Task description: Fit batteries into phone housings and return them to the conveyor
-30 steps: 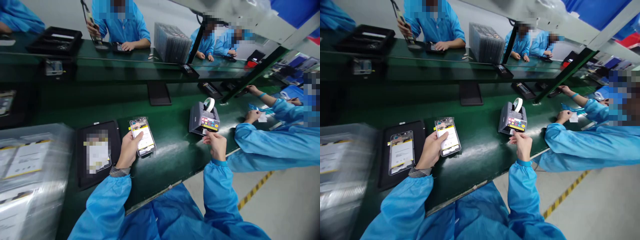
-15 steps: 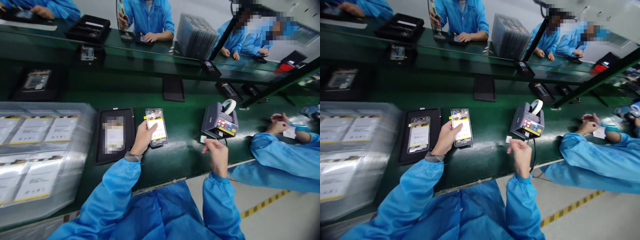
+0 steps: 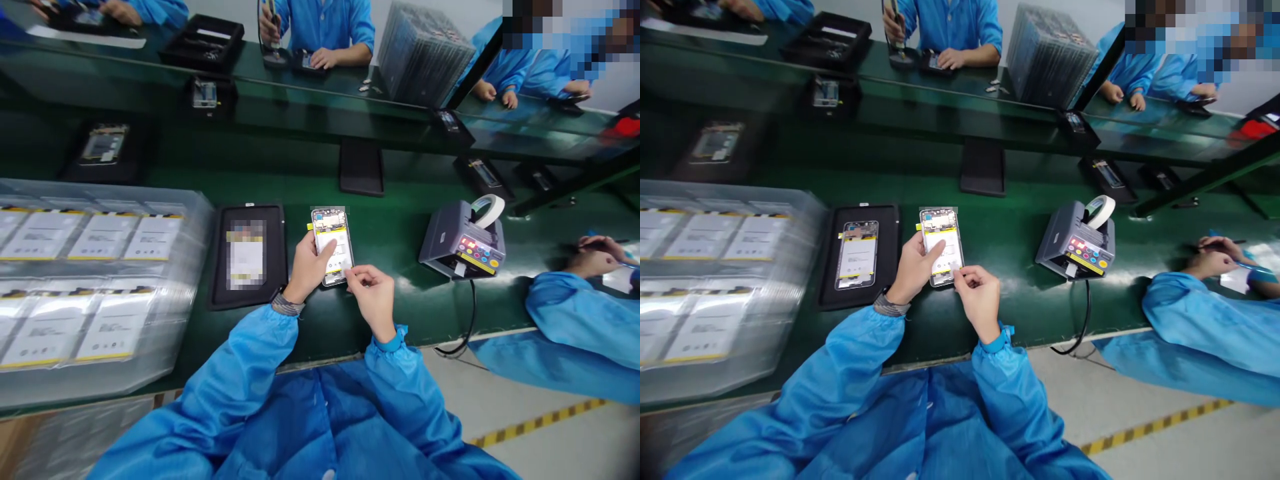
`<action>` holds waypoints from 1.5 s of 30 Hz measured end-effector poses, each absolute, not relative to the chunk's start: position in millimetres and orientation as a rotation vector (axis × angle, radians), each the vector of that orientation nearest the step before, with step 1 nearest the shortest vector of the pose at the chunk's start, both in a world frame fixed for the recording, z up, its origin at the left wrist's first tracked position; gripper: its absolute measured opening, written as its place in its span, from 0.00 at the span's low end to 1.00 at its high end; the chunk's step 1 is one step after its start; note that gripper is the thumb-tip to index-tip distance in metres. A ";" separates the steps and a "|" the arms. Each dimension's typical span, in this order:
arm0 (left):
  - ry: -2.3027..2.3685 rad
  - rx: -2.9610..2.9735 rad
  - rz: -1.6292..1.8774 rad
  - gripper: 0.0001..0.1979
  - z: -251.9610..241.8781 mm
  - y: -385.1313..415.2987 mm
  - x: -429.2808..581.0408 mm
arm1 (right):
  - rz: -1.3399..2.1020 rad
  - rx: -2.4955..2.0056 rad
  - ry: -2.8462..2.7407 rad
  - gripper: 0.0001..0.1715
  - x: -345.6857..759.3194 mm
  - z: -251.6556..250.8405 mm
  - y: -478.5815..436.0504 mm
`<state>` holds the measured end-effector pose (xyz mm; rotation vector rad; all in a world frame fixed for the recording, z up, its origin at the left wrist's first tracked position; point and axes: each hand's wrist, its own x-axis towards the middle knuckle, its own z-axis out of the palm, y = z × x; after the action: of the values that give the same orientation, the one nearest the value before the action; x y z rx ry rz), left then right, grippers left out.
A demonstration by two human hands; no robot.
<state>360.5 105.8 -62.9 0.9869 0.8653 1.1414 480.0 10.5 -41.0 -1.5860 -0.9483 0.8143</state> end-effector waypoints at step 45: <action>0.767 0.936 1.051 0.31 -47.0 101.3 356.5 | 1.190 -1.408 -0.949 0.34 489.0 -43.1 33.7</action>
<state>356.5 101.3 -47.0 0.9365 0.7670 1.0515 489.0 33.7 -43.1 -1.4079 -0.9495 1.1902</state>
